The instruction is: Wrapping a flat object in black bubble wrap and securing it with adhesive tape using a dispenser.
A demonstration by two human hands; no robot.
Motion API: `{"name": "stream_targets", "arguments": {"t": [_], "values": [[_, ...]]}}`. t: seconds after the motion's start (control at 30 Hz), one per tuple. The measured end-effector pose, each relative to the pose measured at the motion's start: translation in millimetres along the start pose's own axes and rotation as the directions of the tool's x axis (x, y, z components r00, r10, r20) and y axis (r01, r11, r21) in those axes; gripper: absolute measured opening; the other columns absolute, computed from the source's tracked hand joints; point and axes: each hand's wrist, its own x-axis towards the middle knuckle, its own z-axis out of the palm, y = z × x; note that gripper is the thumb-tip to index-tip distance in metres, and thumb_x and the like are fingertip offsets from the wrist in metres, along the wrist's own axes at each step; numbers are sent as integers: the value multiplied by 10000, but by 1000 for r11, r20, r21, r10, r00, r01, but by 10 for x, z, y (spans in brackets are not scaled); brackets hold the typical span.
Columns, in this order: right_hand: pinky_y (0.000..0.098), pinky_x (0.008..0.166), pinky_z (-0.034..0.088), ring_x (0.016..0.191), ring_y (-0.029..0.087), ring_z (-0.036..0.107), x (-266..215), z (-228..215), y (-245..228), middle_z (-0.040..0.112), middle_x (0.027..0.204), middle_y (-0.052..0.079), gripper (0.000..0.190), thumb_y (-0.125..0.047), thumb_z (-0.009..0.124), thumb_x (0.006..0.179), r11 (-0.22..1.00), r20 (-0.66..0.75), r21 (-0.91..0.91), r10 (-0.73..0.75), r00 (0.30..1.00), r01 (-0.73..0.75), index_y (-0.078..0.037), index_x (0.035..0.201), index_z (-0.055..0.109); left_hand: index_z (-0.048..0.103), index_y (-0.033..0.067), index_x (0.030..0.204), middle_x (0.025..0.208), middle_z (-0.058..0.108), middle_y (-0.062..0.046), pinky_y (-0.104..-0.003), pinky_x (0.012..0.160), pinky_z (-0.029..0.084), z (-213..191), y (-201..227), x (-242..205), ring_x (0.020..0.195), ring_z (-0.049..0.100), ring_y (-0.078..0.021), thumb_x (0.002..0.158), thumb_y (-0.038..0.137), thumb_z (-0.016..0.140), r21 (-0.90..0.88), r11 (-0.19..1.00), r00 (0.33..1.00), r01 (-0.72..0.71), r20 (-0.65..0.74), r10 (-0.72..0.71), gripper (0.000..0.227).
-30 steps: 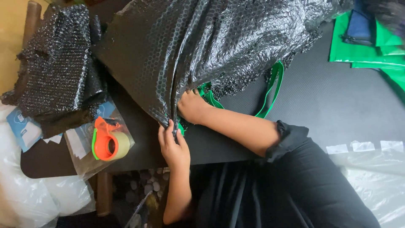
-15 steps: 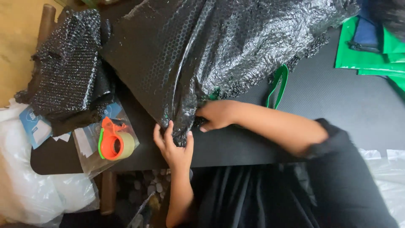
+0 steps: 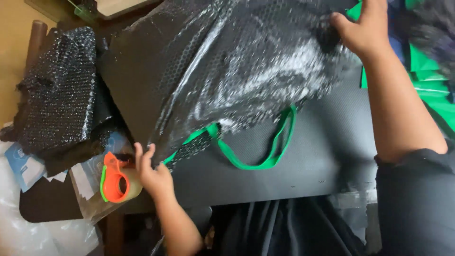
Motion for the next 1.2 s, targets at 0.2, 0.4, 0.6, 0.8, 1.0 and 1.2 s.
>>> {"name": "stream_targets", "arguments": {"t": [0.2,0.4,0.6,0.8,1.0,1.2], "values": [[425,1099,356,1378,324,498,-278,-86,-135,545,1524,132,574,-357,569,1028,974,507,123,104,856,-191,-121,1547,496,676,77,1183,1579,498,-123,-529,929,522,67,-41,113,1358,560,-364,756,82,838,358,931,997,78,-12,-79,456],[438,1048,379,1311,316,542,-711,-880,-727,525,1559,90,714,-390,593,935,963,600,66,172,782,-262,-49,1548,461,645,-4,1037,1468,571,-254,-479,966,556,41,-147,123,1264,633,-421,850,3,793,179,979,983,-97,-137,122,239],[519,1026,435,1321,480,526,-1433,-1506,-1013,525,1493,283,1255,-435,873,570,945,620,-261,323,715,-200,-57,1632,321,521,105,1463,1501,550,-217,-520,1005,518,-336,332,119,1385,536,-380,672,-60,629,191,977,985,-96,161,65,815],[775,1150,260,1558,524,296,-1741,-1254,-1274,331,1708,253,1481,-291,929,241,908,430,-330,-99,897,259,-191,1623,403,625,239,1361,1555,423,-261,-749,1037,354,58,817,153,1432,370,-505,738,338,778,463,659,804,-592,289,519,649],[671,1196,227,1439,403,547,-1778,-746,-1183,635,1538,192,578,-40,657,986,855,245,-286,-371,896,432,-89,1560,608,663,234,1404,1436,639,-78,-646,1127,342,586,932,141,1362,560,-306,791,49,653,230,600,638,-766,159,753,640],[608,1163,405,1103,316,747,-1707,-477,-950,780,1135,103,146,-63,689,1073,786,18,-377,-522,853,490,-99,1172,789,766,276,1190,1169,738,1,-608,1101,360,881,807,35,1144,672,-249,976,124,684,178,699,703,-692,-53,709,274]]}}
